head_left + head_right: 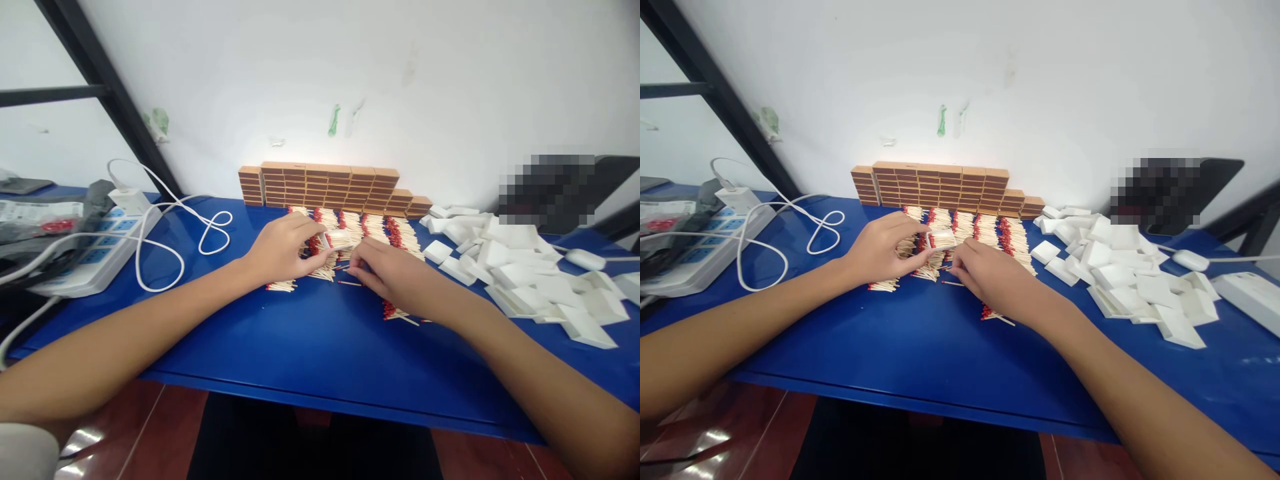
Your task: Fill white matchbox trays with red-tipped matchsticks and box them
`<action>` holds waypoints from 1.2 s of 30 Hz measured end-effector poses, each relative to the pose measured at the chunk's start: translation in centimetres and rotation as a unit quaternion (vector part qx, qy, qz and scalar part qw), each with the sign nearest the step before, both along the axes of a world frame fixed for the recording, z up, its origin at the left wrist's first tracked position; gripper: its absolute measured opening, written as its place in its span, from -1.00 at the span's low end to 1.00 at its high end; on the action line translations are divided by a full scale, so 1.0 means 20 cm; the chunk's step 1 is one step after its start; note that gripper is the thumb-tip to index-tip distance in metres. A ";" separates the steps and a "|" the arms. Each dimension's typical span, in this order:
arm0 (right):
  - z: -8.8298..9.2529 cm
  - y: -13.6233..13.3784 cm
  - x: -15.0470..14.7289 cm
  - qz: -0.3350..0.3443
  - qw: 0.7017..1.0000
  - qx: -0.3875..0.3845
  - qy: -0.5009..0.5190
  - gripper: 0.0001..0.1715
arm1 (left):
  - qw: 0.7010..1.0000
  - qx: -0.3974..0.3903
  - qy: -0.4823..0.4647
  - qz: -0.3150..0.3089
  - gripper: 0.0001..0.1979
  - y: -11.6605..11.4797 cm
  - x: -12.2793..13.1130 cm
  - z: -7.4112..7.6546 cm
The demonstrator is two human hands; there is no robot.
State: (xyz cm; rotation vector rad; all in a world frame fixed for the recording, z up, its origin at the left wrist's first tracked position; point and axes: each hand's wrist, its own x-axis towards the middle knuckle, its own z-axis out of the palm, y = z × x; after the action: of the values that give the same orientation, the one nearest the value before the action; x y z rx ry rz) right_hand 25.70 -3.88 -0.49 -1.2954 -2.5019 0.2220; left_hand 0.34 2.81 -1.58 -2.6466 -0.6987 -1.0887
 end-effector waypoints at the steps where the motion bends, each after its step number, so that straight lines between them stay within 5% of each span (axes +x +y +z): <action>1: 0.01 0.00 0.00 -0.007 1.000 0.002 0.011 -0.86 | 1.000 0.000 0.000 0.001 -0.69 0.00 0.00 0.00; 9: 0.07 0.00 0.00 0.011 0.998 -0.019 0.057 -0.70 | 1.000 -0.002 0.001 0.013 -0.66 0.00 0.00 0.00; 16: 0.08 0.01 -0.01 -0.065 0.975 -0.107 0.183 -0.71 | 1.000 0.003 -0.003 0.009 -0.71 0.00 0.00 0.00; 20: 0.07 0.02 -0.01 -0.067 0.977 -0.138 0.146 -0.72 | 1.000 0.001 -0.006 0.010 -0.67 0.00 0.00 0.00; 26: 0.07 0.01 0.00 -0.045 0.995 -0.085 0.031 -0.78 | 1.000 0.002 -0.001 0.008 -0.66 0.00 0.00 0.00; 36: -0.01 0.05 0.02 -0.023 0.999 0.010 0.020 -0.86 | 1.000 -0.003 0.000 0.015 -0.68 0.00 0.00 0.00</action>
State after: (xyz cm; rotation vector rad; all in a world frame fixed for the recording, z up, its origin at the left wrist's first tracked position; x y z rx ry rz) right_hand 26.12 -2.83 -0.71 -1.3261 -2.4318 0.2086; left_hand 0.36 2.72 -1.63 -2.6312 -0.7408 -1.0815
